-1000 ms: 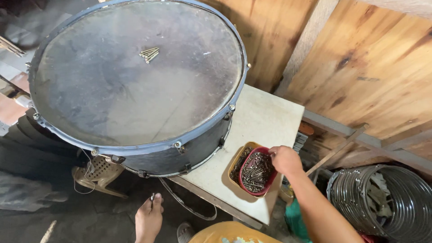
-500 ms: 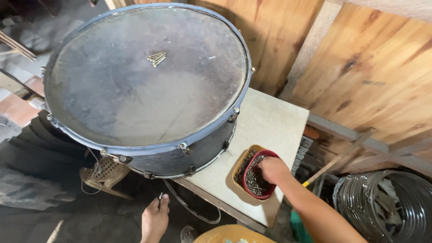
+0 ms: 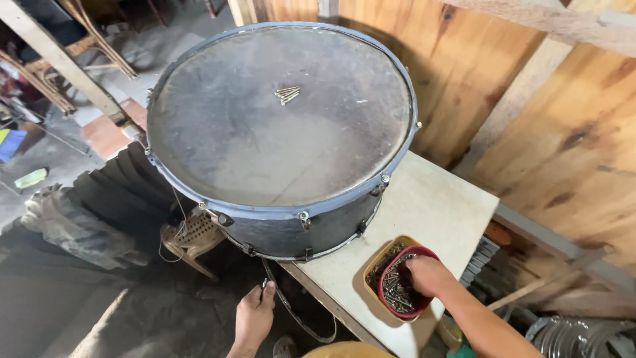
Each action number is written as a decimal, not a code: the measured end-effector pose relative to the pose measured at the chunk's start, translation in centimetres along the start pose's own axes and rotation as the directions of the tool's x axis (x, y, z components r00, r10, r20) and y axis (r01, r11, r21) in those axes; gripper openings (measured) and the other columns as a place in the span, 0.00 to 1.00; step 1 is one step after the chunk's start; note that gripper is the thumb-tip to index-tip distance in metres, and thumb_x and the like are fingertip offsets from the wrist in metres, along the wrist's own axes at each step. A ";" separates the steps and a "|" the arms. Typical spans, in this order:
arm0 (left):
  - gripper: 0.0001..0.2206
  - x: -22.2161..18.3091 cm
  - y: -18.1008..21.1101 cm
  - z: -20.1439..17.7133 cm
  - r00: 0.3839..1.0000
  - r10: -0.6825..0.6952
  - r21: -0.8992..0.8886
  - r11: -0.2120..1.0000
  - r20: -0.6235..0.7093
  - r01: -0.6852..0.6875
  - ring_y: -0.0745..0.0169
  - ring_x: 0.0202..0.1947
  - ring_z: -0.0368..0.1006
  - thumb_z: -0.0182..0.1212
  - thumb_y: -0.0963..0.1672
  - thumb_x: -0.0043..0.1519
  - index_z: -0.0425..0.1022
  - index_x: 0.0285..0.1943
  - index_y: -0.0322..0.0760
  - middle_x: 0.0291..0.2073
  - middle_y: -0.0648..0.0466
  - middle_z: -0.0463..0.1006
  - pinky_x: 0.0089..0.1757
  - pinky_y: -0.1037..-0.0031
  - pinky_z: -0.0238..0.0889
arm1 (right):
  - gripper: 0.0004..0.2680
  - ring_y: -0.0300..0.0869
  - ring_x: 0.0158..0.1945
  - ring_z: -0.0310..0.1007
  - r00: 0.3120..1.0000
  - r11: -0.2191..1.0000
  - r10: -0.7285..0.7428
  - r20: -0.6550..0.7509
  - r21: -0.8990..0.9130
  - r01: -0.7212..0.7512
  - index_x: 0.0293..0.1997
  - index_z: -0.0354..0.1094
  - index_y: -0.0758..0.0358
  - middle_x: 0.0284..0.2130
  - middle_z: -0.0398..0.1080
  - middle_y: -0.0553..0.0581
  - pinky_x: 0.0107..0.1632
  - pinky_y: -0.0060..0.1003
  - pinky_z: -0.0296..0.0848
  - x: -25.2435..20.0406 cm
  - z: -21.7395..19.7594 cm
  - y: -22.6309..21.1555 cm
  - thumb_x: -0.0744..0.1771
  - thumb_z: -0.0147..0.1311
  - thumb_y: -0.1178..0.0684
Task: Repairing a drum by inserting and tightening screws on the rim using a wrench
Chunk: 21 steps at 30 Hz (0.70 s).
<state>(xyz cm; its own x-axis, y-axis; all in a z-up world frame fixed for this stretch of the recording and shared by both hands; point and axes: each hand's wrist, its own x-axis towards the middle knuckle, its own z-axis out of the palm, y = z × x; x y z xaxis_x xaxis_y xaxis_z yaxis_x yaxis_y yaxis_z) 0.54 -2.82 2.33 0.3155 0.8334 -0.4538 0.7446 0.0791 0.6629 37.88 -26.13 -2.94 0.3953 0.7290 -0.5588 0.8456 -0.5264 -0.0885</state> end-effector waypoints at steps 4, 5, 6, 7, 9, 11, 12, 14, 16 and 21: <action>0.25 -0.9 1.5 1.1 0.994 0.052 -0.023 0.998 -0.096 -0.054 0.53 0.27 0.73 0.51 0.56 0.65 0.68 0.23 0.37 0.20 0.51 0.77 0.38 0.64 0.62 | 0.07 0.51 0.43 0.78 0.996 0.991 0.007 -0.094 0.134 0.006 0.38 0.74 0.59 0.40 0.78 0.57 0.47 0.45 0.75 -0.6 -0.2 0.7 0.66 0.48 0.54; 0.23 -1.0 2.0 1.5 0.971 0.147 0.004 0.989 -0.186 -0.149 0.54 0.26 0.71 0.57 0.55 0.63 0.66 0.21 0.37 0.21 0.53 0.72 0.36 0.63 0.60 | 0.06 0.46 0.41 0.78 0.988 0.959 0.048 -0.147 0.283 -0.004 0.39 0.75 0.55 0.38 0.79 0.52 0.46 0.42 0.74 -0.9 -0.6 0.8 0.67 0.50 0.51; 0.22 -1.3 2.5 1.7 0.932 0.239 0.041 0.971 -0.272 -0.237 0.55 0.25 0.68 0.63 0.53 0.60 0.65 0.20 0.36 0.22 0.55 0.68 0.34 0.62 0.58 | 0.06 0.41 0.39 0.78 0.977 0.904 0.095 -0.189 0.428 -0.005 0.39 0.75 0.52 0.36 0.80 0.47 0.45 0.38 0.72 -1.4 -1.1 0.8 0.67 0.52 0.49; 0.22 -2.0 4.4 1.3 0.931 0.232 0.037 0.972 -0.282 -0.231 0.55 0.25 0.68 0.63 0.53 0.60 0.65 0.20 0.36 0.22 0.55 0.68 0.34 0.62 0.58 | 0.06 0.41 0.39 0.78 0.978 0.907 0.084 -0.191 0.421 0.004 0.39 0.75 0.52 0.36 0.80 0.47 0.45 0.38 0.72 -1.9 -2.2 -0.4 0.67 0.52 0.49; 0.18 -3.6 8.1 0.7 0.919 0.200 -0.066 0.970 -0.339 -0.235 0.54 0.30 0.73 0.64 0.50 0.58 0.69 0.22 0.35 0.28 0.54 0.73 0.37 0.63 0.61 | 0.08 0.39 0.16 0.49 0.984 0.011 0.170 -0.053 0.999 0.051 0.47 0.79 0.73 0.12 0.55 0.53 0.22 0.35 0.48 -3.3 -4.0 -2.5 0.67 0.60 0.59; 0.10 -4.0 10.0 1.1 0.884 0.271 -0.075 0.944 -0.380 -0.321 0.55 0.33 0.75 0.62 0.48 0.57 0.77 0.27 0.39 0.29 0.55 0.76 0.40 0.66 0.64 | 0.07 0.37 0.15 0.53 0.993 -0.239 -0.056 -0.100 0.967 0.084 0.46 0.76 0.72 0.14 0.58 0.51 0.19 0.31 0.49 -2.2 -4.2 -3.5 0.66 0.60 0.61; 0.09 -4.2 11.0 1.0 0.838 0.341 -0.080 0.908 -0.427 -0.410 0.57 0.37 0.78 0.59 0.45 0.56 0.86 0.32 0.42 0.30 0.55 0.80 0.43 0.69 0.66 | 0.06 0.34 0.15 0.56 0.944 -0.476 -0.260 -0.203 0.878 0.057 0.45 0.73 0.71 0.15 0.62 0.49 0.16 0.27 0.50 -1.4 -4.5 -4.2 0.66 0.59 0.63; 0.09 -4.2 12.1 1.5 0.800 0.381 -0.077 0.882 -0.463 -0.465 0.58 0.38 0.79 0.58 0.44 0.56 0.86 0.34 0.41 0.31 0.54 0.81 0.45 0.70 0.68 | 0.04 0.34 0.15 0.54 0.937 -0.505 -0.291 -0.192 0.863 0.020 0.44 0.74 0.68 0.15 0.62 0.49 0.17 0.27 0.49 -1.4 -5.7 -5.9 0.66 0.58 0.64; 0.10 -4.4 13.1 1.6 0.757 0.415 -0.070 0.854 -0.505 -0.515 0.59 0.39 0.80 0.57 0.43 0.55 0.86 0.35 0.39 0.32 0.54 0.82 0.47 0.70 0.69 | 0.04 0.33 0.15 0.53 0.927 -0.528 -0.330 -0.181 0.849 -0.022 0.42 0.75 0.65 0.15 0.62 0.48 0.19 0.27 0.48 -1.4 -7.1 -7.9 0.66 0.57 0.64; 0.09 -4.5 15.7 1.8 0.662 0.464 -0.066 0.789 -0.588 -0.611 0.60 0.40 0.81 0.63 0.44 0.55 0.86 0.39 0.40 0.35 0.54 0.84 0.48 0.72 0.71 | 0.07 0.32 0.13 0.48 0.890 -0.491 -0.381 -0.251 0.871 0.035 0.28 0.60 0.57 0.18 0.54 0.46 0.16 0.28 0.40 0.1 -9.6 -12.5 0.65 0.54 0.59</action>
<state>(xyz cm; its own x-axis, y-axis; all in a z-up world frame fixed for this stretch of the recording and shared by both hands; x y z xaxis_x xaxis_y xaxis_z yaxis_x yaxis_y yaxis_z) 11.83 -6.34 13.71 0.2085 0.9104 0.3574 0.3551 -0.4109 0.8396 30.76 -15.26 6.07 0.1192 0.9590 -0.2570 -0.7134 -0.0973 -0.6940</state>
